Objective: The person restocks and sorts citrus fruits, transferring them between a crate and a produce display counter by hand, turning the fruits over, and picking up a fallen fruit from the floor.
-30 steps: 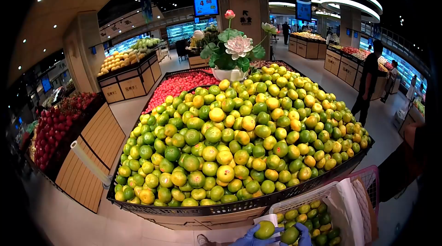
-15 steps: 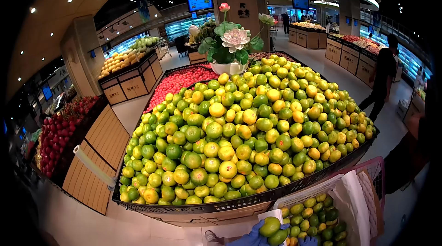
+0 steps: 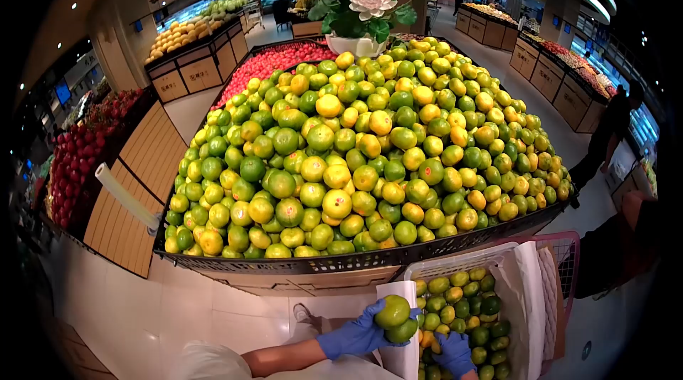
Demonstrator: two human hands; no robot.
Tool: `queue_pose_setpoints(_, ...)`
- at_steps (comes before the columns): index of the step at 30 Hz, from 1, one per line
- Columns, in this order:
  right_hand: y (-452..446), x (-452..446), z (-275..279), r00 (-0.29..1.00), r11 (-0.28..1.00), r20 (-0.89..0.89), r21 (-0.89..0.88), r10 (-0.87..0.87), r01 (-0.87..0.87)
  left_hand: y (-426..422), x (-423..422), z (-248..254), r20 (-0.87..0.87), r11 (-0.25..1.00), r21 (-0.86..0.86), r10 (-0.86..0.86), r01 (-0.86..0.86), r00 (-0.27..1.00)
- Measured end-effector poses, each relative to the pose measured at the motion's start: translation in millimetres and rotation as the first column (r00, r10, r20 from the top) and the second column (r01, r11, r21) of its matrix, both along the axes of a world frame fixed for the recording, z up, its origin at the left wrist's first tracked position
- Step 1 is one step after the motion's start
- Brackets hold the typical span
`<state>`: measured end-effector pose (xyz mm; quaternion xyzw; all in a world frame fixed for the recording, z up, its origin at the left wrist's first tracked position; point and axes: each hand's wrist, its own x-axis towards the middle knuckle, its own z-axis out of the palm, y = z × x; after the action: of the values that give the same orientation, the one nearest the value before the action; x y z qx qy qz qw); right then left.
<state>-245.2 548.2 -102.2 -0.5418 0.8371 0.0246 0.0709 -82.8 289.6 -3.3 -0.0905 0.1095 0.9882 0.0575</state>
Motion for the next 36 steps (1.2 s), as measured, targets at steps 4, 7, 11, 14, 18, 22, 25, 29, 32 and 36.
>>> queue_pose_setpoints(4,-0.1,-10.3,43.7,0.968,0.948,0.177,-0.232,-0.179,0.217,-27.0,23.9,12.8,0.022,0.989,-0.014,0.146,-0.146,0.989)
queue_pose_setpoints(7,-29.2,-22.6,104.5,0.957,0.853,0.24,-0.453,-0.163,0.259,-48.4,46.1,39.8,0.126,0.959,-0.05,0.282,-0.278,0.951)
queue_pose_setpoints(11,-111.8,-18.0,153.5,0.927,0.72,0.364,-0.619,-0.09,0.313,-77.4,70.4,31.9,0.097,0.912,-0.053,0.41,-0.406,0.907)
queue_pose_setpoints(14,-175.3,-23.4,161.2,0.937,0.829,0.339,-0.545,0.084,0.123,-104.5,86.7,29.3,0.073,0.879,0.019,0.475,-0.477,0.877)
queue_pose_setpoints(18,-278.8,-8.0,191.7,0.877,0.807,0.29,-0.567,0.384,-0.165,-146.2,114.5,31.6,0.05,0.81,0.072,0.58,-0.583,0.813)
queue_pose_setpoints(22,-398.3,22.3,228.8,0.786,0.718,0.219,-0.595,0.578,-0.362,-190.0,148.5,38.7,-0.005,0.755,0.172,0.643,-0.633,0.766)
queue_pose_setpoints(25,-488.9,38.9,241.5,0.763,0.768,0.324,-0.549,0.559,-0.33,-216.2,164.2,37.5,-0.023,0.732,0.106,0.679,-0.673,0.734)
queue_pose_setpoints(29,-605.8,74.9,278.4,0.793,0.741,0.226,-0.561,0.566,-0.369,-249.9,167.9,44.5,-0.042,0.713,0.022,0.701,-0.701,0.712)
queue_pose_setpoints(32,-681.0,118.4,313.0,0.778,0.652,0.033,-0.569,0.627,-0.501,-267.7,154.0,51.4,-0.076,0.743,0.028,0.669,-0.669,0.74)
queue_pose_setpoints(36,-753.5,184.8,349.7,0.68,0.569,-0.11,-0.461,0.725,-0.681,-278.4,137.9,58.0,-0.075,0.773,0.075,0.635,-0.63,0.769)
